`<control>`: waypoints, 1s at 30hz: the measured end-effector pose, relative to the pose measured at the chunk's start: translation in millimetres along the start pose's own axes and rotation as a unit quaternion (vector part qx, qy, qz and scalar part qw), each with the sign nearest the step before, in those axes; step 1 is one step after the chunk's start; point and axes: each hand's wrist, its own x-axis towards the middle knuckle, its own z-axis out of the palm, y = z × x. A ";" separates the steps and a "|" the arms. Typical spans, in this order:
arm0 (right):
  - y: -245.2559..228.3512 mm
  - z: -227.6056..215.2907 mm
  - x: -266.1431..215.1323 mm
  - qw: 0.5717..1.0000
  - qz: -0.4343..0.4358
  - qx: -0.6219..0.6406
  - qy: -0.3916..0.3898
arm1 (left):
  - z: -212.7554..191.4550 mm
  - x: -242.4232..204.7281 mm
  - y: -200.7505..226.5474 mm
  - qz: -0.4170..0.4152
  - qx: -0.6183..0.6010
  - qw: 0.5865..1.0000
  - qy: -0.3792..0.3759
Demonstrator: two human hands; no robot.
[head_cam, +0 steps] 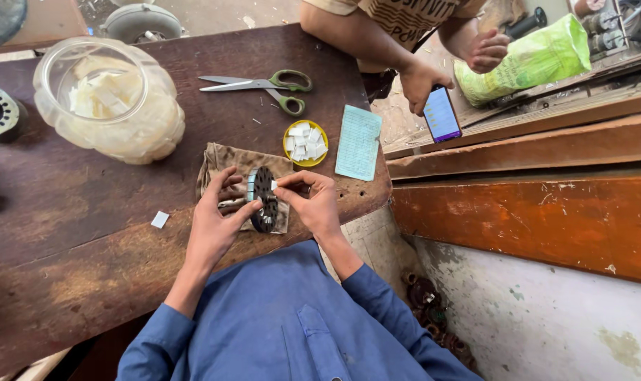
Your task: The person places small white rectangular pieces into slots on a circular metal rotor component. They use scissors to trim excess material from the pieces and continue inserting them into the rotor's slots.
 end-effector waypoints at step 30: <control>-27.5 22.0 -18.2 0.994 -0.033 -0.090 -0.061 | -8.8 4.5 -39.3 0.094 0.199 0.969 -0.113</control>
